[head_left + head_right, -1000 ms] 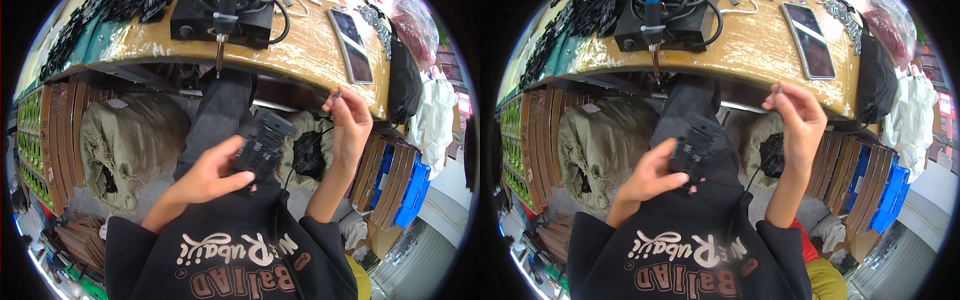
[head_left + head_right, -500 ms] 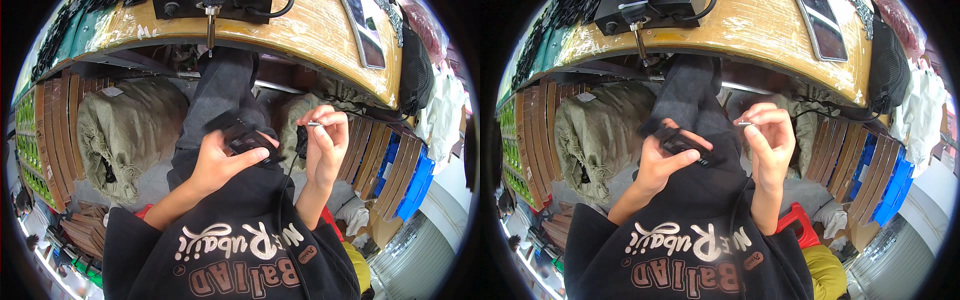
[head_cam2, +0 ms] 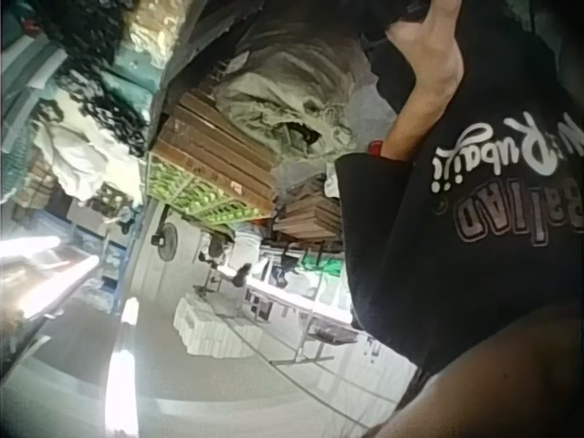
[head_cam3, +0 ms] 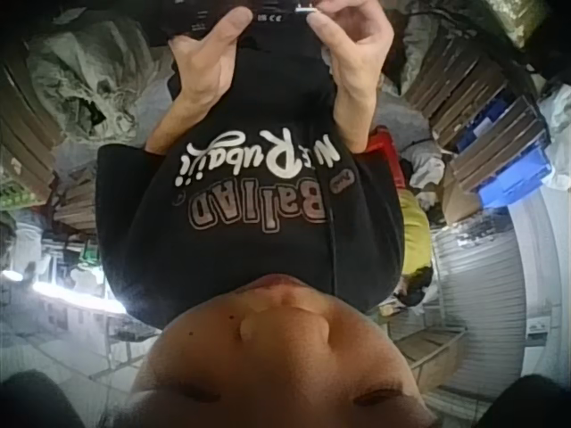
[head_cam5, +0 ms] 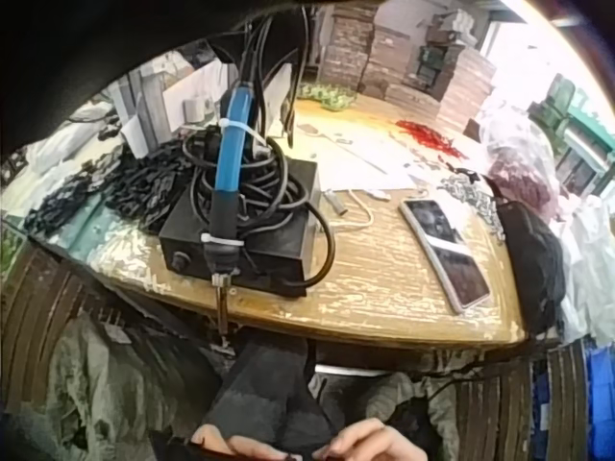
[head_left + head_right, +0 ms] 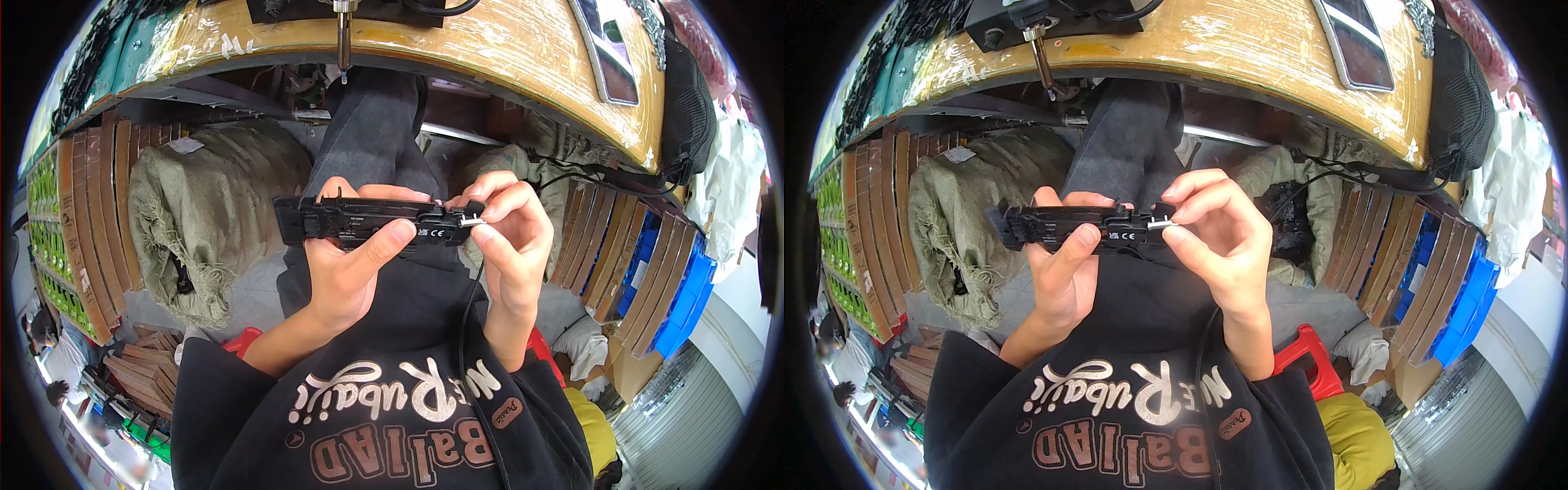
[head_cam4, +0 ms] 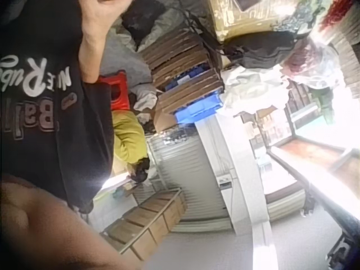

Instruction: Assembling and screwing small plastic components at a manufacturing workstation.

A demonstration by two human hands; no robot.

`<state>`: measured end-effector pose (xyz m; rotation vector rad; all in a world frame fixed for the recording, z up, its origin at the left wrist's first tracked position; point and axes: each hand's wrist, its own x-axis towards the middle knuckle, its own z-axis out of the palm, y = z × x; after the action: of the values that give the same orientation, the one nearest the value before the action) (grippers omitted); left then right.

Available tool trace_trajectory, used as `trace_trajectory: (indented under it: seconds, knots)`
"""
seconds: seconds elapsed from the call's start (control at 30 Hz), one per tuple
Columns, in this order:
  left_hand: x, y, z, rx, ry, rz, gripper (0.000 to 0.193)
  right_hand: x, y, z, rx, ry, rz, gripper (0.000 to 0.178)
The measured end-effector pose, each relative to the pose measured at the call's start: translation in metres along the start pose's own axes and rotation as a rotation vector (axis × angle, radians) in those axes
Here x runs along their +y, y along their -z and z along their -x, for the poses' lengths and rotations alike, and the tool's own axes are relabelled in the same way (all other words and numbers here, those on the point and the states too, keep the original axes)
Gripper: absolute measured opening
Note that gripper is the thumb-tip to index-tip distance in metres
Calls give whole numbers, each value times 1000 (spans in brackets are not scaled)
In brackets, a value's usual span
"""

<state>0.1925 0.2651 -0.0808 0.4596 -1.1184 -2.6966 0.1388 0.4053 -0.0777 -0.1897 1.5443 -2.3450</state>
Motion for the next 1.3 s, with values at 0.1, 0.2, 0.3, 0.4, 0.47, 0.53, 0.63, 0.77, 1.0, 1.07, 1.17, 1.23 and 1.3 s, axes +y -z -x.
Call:
trace_trajectory:
  seconds: [0.1, 0.2, 0.3, 0.4, 0.47, 0.53, 0.63, 0.77, 1.0, 1.07, 1.17, 1.23, 1.3]
  knots:
    - [0, 2, 0, -51, -59, -49, 25, 0, 3, 2, -32, -52, -59, 15]
    - [-1, 4, 1, -67, -83, -88, 25, 1, 5, 2, -24, -49, -73, 15]
    - [1, 3, 3, -76, -70, -135, 25, 0, 4, 1, -46, -41, -101, 15]
    - [2, 5, 4, -87, -57, -178, 26, 0, 5, 0, -64, -52, -93, 15]
    - [1, 5, 2, -93, -65, -188, 26, 0, 5, 0, -70, -50, -87, 15]
    - [-1, 7, 0, -97, -124, -99, 26, -1, 5, 0, -79, -50, -84, 15]
    - [1, 10, 0, -111, -128, -131, 28, -2, 7, -1, -108, -84, -84, 15]
    - [1, 11, 2, -116, -140, -181, 30, -3, 9, -2, -143, -93, -64, 14]
    - [0, 13, 1, -151, -192, -193, 31, -4, 10, -4, -167, -111, -44, 14]
    - [0, 13, 1, -161, -204, -209, 31, -2, 10, -4, -166, -118, -59, 15]
    - [0, 12, 0, -197, -254, -225, 31, -1, 10, -5, -164, -124, -78, 15]
    - [-2, 10, 0, -204, -276, -193, 31, 0, 11, -5, -165, -125, -85, 15]
    - [-1, 13, 0, -202, -258, -200, 31, 1, 11, -5, -164, -117, -78, 15]
